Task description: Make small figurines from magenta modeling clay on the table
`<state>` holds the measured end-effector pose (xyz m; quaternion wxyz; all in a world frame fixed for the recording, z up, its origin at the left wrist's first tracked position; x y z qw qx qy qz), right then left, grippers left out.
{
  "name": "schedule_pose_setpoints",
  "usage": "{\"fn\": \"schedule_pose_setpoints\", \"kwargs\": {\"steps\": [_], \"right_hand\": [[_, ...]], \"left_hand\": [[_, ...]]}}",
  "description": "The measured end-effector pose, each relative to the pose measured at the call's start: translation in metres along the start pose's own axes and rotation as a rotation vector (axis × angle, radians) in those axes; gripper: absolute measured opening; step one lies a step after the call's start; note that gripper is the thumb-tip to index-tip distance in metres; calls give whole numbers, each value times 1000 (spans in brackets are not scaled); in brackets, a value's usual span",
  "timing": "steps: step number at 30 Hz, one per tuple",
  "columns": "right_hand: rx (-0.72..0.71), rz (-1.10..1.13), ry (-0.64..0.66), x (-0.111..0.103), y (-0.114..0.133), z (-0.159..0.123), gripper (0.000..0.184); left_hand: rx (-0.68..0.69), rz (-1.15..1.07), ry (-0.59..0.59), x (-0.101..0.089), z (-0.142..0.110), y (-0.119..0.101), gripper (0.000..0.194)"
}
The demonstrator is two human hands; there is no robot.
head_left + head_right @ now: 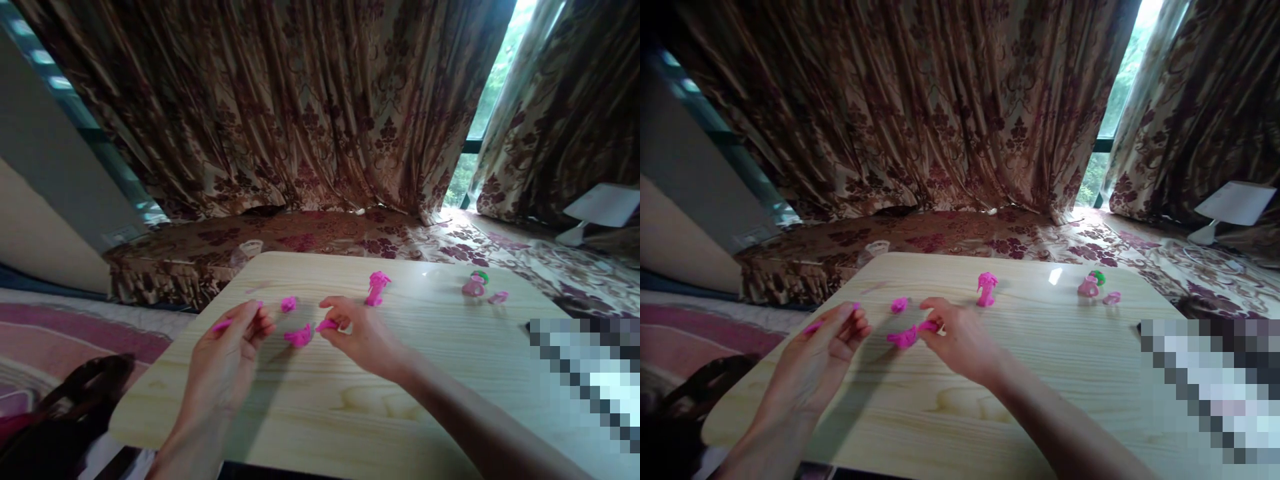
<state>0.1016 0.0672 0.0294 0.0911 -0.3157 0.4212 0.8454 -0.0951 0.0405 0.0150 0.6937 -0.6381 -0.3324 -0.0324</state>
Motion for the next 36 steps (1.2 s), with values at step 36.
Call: {"fn": "schedule_pose_setpoints", "kwargs": {"steps": [36], "right_hand": [[39,-57,-317,-108,-8,-62,33]], "left_hand": [[-106,368,473,136,-81,84,17]]}}
Point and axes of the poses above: each hand's wrist, its own z-axis towards the middle knuckle, its own x-axis out of the palm, y = z × x, the point moved 5 cm from there along z, towards the middle knuckle
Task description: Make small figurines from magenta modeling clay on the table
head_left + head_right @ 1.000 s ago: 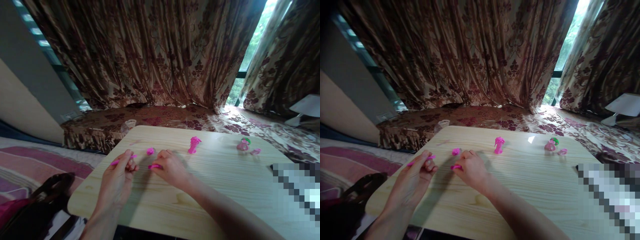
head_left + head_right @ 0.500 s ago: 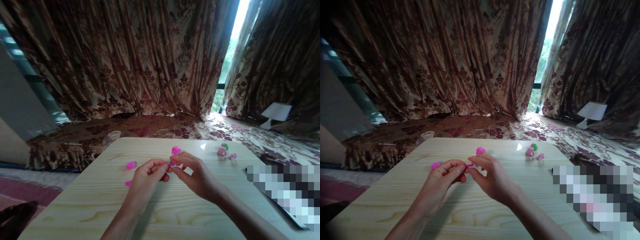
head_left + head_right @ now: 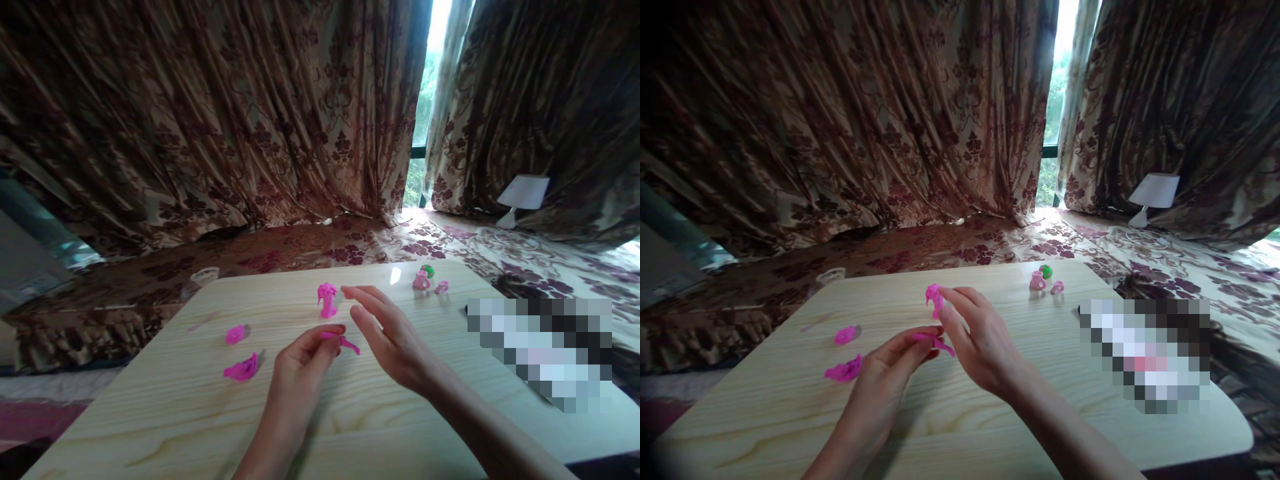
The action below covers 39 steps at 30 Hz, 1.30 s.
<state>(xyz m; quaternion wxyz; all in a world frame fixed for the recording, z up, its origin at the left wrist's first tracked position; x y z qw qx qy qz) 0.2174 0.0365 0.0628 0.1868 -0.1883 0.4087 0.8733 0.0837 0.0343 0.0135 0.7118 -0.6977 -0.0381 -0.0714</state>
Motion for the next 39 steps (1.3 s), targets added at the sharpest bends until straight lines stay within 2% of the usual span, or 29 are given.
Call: {"fn": "schedule_pose_setpoints", "kwargs": {"steps": [2,6,8,10,12,14,15,19,23,27,28,30,32,33,36,39], "right_hand": [[-6,-39,-17,7,1,5,38],[10,-204,-70,29,7,-1,47],[-38,-254,-17,41,15,-8,56],[-99,-258,78,52,23,-14,63],[-71,-250,72,53,24,-15,61],[-12,-251,8,50,23,-14,59],[-17,-250,17,50,24,-14,60],[-183,-241,219,61,30,-11,70],[63,-320,91,49,11,1,61],[-61,-370,228,53,19,3,66],[-51,-389,229,51,19,5,66],[60,-441,181,43,12,13,67],[126,-438,206,37,3,22,64],[125,-405,253,37,-1,26,61],[111,-211,364,35,-5,32,54],[126,-62,265,22,-1,32,49]], "left_hand": [[-32,-88,99,12,-9,3,20],[-180,-541,224,29,-27,5,37],[-259,-734,243,32,-31,3,49],[-283,-849,260,32,-31,-1,57],[-291,-902,308,31,-29,-4,61],[-316,-913,369,31,-26,-5,63],[-322,-918,373,30,-24,-4,64],[-275,-964,273,25,-14,-4,64],[-300,-971,378,33,-18,-8,62],[-315,-962,298,29,-16,-8,59],[-316,-962,298,29,-16,-9,58],[-333,-955,359,31,-18,-12,56],[-347,-924,389,33,-21,-12,46],[-354,-894,372,33,-22,-10,39],[-347,-769,221,24,-18,1,20],[-355,-685,100,15,-12,7,12]]}}
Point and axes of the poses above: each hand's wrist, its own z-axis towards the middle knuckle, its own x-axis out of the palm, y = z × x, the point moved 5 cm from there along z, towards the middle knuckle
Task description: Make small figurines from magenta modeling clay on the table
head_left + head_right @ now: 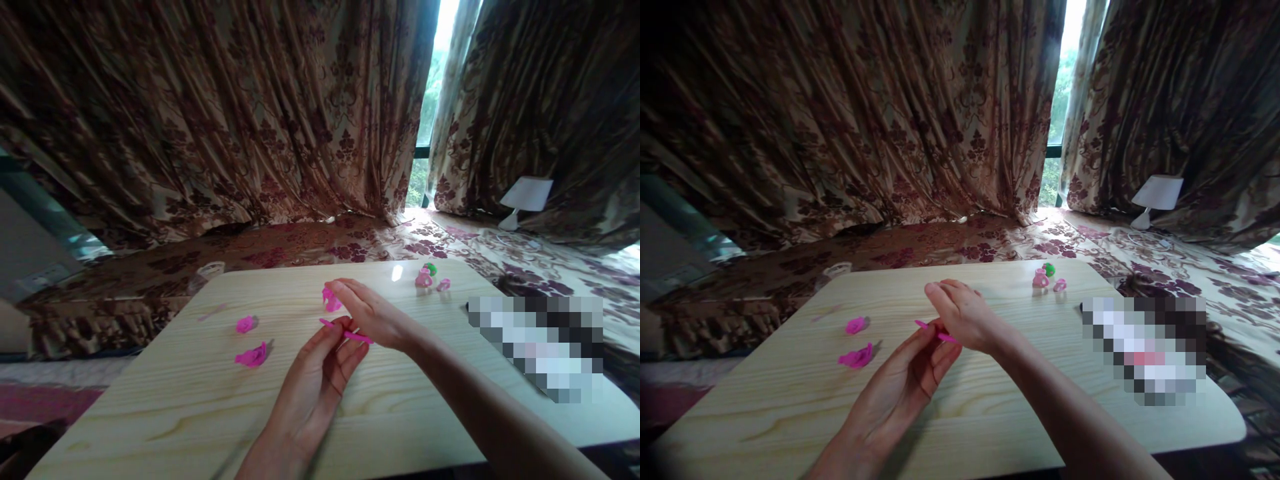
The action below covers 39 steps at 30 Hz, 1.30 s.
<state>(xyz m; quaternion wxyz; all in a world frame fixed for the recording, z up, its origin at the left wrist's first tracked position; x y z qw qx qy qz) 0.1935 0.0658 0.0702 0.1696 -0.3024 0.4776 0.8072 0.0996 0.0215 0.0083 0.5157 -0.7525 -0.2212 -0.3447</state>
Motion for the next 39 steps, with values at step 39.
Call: {"fn": "schedule_pose_setpoints", "kwargs": {"steps": [39], "right_hand": [[-604,-637,346,42,-50,32,23]], "left_hand": [[507,568,-236,-73,99,-109,31]]}}
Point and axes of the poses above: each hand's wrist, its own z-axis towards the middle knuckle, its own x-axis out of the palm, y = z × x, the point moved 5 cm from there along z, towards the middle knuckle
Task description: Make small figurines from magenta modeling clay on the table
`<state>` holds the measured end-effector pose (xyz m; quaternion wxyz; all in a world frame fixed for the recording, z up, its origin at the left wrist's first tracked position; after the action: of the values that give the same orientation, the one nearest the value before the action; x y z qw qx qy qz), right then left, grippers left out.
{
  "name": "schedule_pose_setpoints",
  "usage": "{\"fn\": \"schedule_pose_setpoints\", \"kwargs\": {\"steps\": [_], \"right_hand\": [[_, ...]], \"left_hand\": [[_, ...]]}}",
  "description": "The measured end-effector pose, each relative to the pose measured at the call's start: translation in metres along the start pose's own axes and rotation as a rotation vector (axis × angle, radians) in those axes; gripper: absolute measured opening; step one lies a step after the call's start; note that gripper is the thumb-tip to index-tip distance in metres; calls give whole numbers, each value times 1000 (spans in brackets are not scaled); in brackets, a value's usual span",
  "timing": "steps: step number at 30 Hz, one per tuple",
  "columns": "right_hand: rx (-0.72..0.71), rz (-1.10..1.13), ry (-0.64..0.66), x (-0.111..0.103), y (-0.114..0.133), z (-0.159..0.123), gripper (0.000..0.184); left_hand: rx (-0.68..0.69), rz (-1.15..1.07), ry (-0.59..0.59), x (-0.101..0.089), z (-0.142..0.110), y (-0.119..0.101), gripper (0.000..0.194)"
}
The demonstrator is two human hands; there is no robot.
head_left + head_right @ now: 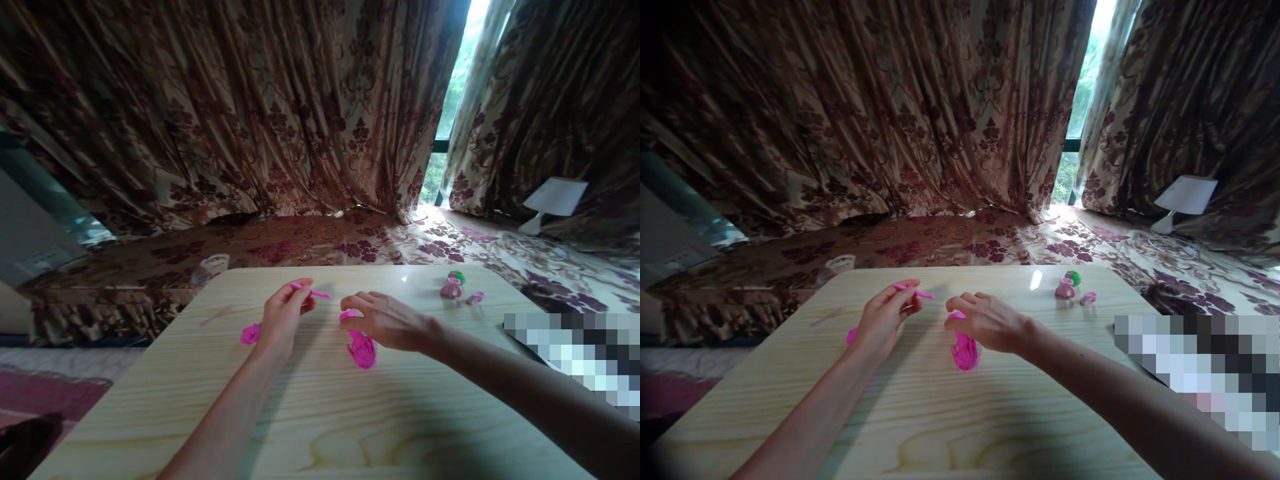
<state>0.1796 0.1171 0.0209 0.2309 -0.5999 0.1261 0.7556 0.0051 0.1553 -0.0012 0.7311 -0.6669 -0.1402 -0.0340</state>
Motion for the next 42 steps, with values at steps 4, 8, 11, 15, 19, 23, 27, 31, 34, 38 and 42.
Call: {"fn": "schedule_pose_setpoints", "kwargs": {"steps": [4,8,11,15,19,23,27,31,34,38,42], "right_hand": [[9,126,-6,1,-2,5,21],[142,492,-162,-4,-17,7,22],[313,820,-152,11,-35,10,20],[455,1048,-83,38,-50,11,20],[474,1000,-113,44,-53,6,17],[473,969,-133,43,-49,3,18],[486,957,-138,47,-48,4,23],[531,955,-147,54,-49,6,24],[535,960,-146,57,-48,7,22],[553,944,-162,54,-46,5,21],[579,916,-187,50,-44,3,23]], "left_hand": [[7,10,-23,-2,-1,-2,31],[8,-19,-44,-5,0,-6,33],[7,-39,-69,-6,0,-7,33],[5,-44,-90,-6,-1,-6,32],[4,-36,-64,-5,-1,-4,32],[8,-29,-62,-4,-2,-2,31],[8,-27,-63,-4,-2,-2,30],[11,-24,-55,-4,-2,-1,31],[15,-23,-58,-5,-1,0,33],[22,-17,-61,-4,-1,0,34],[39,3,-54,-3,-1,-1,33]]}}
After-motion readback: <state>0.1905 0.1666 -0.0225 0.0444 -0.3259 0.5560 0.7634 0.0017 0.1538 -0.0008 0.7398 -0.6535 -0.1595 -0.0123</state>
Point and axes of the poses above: each hand's wrist, its own z-axis towards the middle knuckle, its own x-axis out of the palm, y = z × x, the point moved 5 cm from there along z, towards the middle knuckle
